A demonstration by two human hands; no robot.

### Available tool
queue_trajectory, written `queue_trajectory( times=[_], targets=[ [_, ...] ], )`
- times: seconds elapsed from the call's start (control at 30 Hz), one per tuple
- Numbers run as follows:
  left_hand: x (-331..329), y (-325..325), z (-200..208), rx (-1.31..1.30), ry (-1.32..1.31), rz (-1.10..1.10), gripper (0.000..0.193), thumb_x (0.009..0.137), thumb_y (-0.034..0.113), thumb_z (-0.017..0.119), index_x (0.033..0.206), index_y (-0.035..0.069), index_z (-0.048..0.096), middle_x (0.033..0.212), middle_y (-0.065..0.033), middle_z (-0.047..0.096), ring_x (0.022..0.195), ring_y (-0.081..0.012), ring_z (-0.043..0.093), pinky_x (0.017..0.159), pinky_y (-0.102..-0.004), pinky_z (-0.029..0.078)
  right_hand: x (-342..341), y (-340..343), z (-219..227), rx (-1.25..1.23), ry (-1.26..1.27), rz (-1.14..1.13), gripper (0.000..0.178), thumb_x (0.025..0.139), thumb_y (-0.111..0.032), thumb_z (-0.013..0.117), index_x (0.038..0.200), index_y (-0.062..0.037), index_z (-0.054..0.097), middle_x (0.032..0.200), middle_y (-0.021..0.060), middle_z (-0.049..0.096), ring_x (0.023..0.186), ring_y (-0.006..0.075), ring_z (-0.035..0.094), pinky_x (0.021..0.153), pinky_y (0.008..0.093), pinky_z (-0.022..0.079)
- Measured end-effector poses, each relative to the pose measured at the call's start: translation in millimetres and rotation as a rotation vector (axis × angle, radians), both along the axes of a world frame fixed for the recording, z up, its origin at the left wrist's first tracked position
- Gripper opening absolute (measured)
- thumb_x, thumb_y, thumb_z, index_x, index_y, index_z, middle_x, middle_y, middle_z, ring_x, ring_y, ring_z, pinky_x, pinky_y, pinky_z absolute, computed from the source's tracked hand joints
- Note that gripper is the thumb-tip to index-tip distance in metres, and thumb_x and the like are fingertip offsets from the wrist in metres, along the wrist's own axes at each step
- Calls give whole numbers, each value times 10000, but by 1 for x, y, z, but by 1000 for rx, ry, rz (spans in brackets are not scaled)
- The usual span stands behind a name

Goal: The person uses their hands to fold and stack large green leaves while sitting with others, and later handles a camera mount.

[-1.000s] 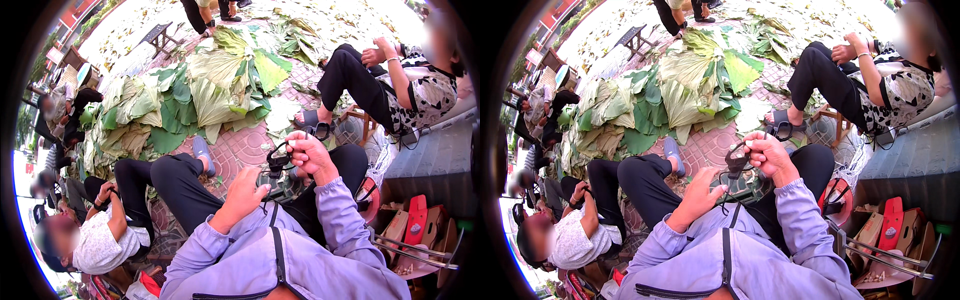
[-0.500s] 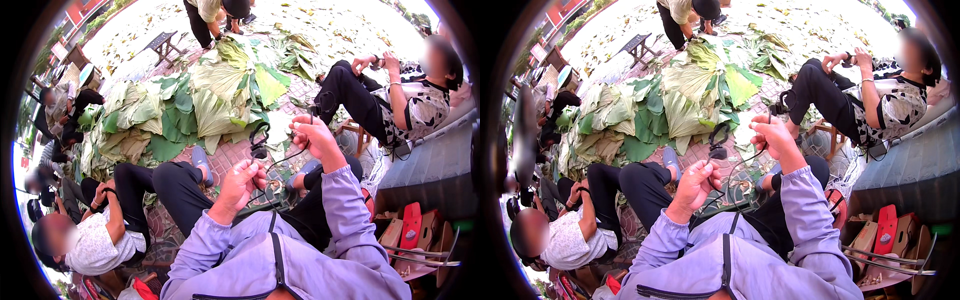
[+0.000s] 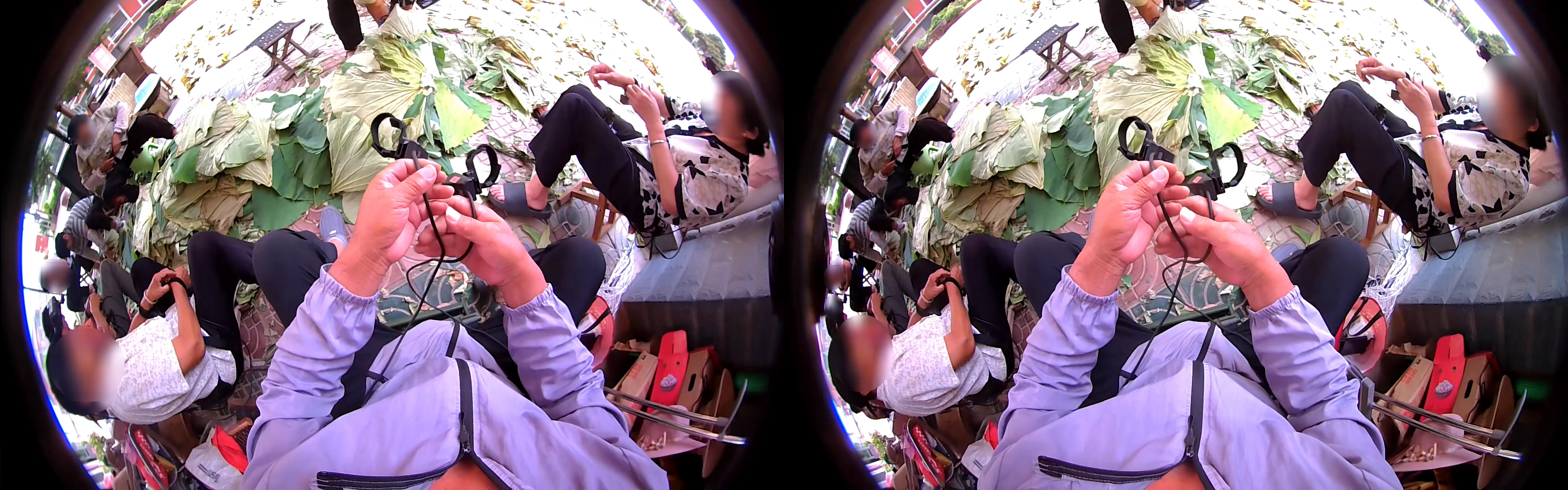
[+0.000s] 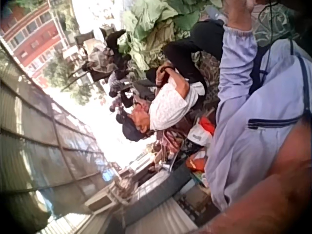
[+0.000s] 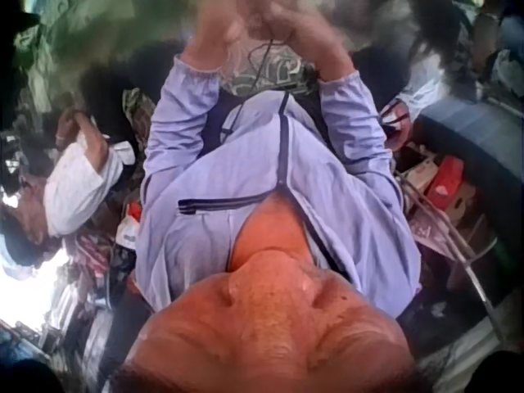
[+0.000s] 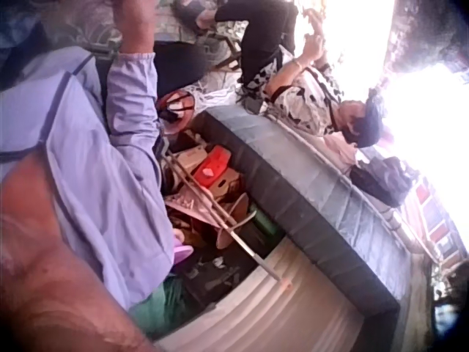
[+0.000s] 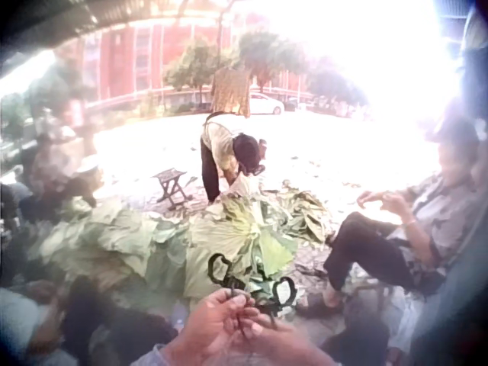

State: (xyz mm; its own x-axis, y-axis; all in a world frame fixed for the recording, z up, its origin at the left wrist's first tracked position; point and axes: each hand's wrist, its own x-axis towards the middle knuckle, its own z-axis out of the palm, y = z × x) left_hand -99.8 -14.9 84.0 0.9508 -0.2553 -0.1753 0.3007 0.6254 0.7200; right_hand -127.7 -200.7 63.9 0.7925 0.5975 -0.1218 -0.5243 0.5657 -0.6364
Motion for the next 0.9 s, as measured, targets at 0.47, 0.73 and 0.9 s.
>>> queue_trajectory(
  times=[0.47, 0.73, 0.9],
  targets=[
    [-150, 1, -45, 786, -457, -696, 170, 914, 129, 712, 1047, 25, 699, 972, -111, 657, 916, -251, 661, 848, -362, 521, -12, -24, -28, -63, 253, 10, 187, 1001, -183, 690, 1096, -32, 635, 673, -31, 504, 488, 45, 371, 506, 272, 369],
    [-168, -11, -68, 1090, -646, -1055, 261, 983, 290, 587, 1038, 58, 694, 1032, -120, 664, 1003, -333, 645, 863, -437, 523, -47, -53, -45, 23, 225, -95, 130, 967, -153, 700, 1050, -54, 683, 661, 1, 560, 467, 68, 399, 528, 310, 410],
    [-151, -1, -70, 1039, -517, -1273, 351, 954, 330, 608, 1109, 40, 730, 1089, -160, 706, 1027, -349, 673, 872, -437, 532, -69, -67, -51, 161, 179, -86, 110, 939, -124, 721, 1029, -72, 686, 685, 52, 616, 471, 78, 426, 551, 331, 440]
  ],
)
